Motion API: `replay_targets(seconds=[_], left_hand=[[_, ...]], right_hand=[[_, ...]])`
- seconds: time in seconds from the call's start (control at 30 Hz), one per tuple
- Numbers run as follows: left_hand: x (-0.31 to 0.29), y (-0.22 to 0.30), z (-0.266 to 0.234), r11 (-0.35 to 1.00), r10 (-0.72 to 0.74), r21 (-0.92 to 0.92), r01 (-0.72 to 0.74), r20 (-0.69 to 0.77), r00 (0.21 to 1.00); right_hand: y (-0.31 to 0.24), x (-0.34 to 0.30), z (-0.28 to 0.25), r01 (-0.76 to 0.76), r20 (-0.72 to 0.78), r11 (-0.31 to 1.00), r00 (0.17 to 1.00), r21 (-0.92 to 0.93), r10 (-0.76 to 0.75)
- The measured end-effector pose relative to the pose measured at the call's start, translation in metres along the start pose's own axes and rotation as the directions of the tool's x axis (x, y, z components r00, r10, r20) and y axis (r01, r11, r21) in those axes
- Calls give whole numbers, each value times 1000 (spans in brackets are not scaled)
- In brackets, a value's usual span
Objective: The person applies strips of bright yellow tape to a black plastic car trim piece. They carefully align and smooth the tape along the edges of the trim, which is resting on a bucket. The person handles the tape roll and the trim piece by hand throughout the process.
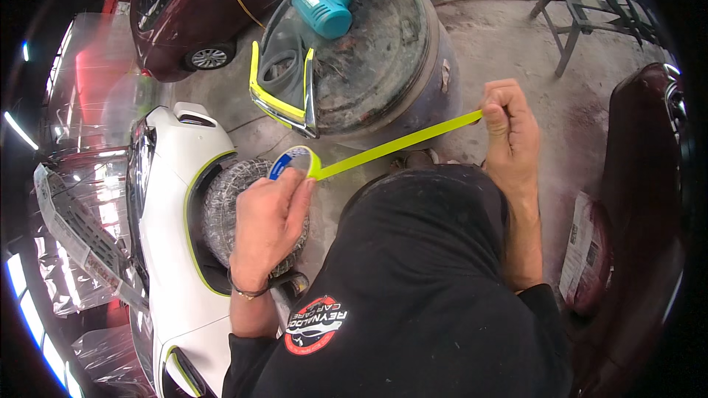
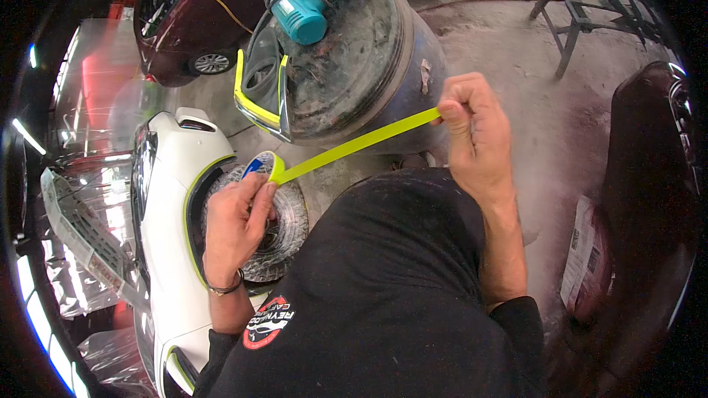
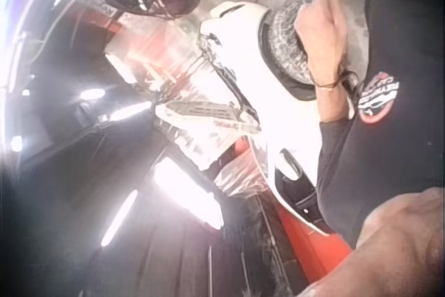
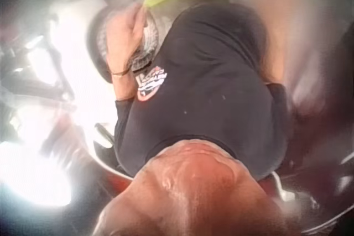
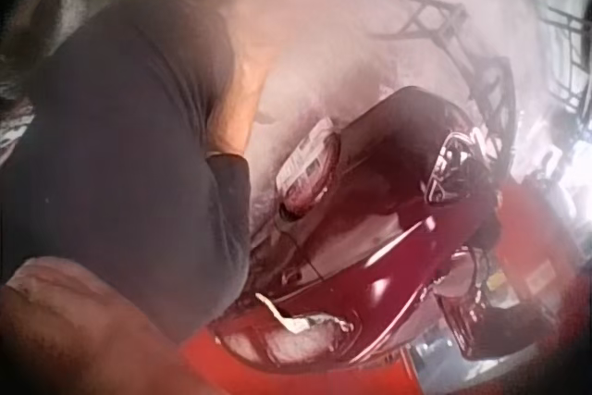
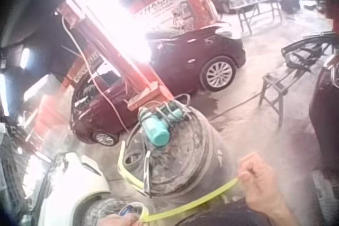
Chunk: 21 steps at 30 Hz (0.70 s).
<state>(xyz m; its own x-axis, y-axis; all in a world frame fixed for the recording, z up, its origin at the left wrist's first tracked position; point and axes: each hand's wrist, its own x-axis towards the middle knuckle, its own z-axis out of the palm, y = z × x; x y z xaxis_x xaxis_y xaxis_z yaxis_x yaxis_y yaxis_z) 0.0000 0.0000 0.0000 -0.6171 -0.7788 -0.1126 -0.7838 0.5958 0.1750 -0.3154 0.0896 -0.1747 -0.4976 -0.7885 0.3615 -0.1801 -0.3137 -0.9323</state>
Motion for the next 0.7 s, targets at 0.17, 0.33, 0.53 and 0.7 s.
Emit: replay_targets(seconds=[0.17,0.33,0.53,0.7], left_hand=[[-11,-12,-6,997,-50,53,58,-145,988],[-19,-30,-32,998,-19,46,32,-262,965],[-19,-52,-30,979,-73,-204,8,-315,946],[5,-61,-4,933,-12,-327,-152,-450,893]], right_hand=[[-7,14,11,-185,252,900,964,394,88],[-22,50,33,-156,326,906,945,395,20],[-46,109,60,7,300,960,949,280,-95],[-73,134,48,253,226,951,930,179,-290]])
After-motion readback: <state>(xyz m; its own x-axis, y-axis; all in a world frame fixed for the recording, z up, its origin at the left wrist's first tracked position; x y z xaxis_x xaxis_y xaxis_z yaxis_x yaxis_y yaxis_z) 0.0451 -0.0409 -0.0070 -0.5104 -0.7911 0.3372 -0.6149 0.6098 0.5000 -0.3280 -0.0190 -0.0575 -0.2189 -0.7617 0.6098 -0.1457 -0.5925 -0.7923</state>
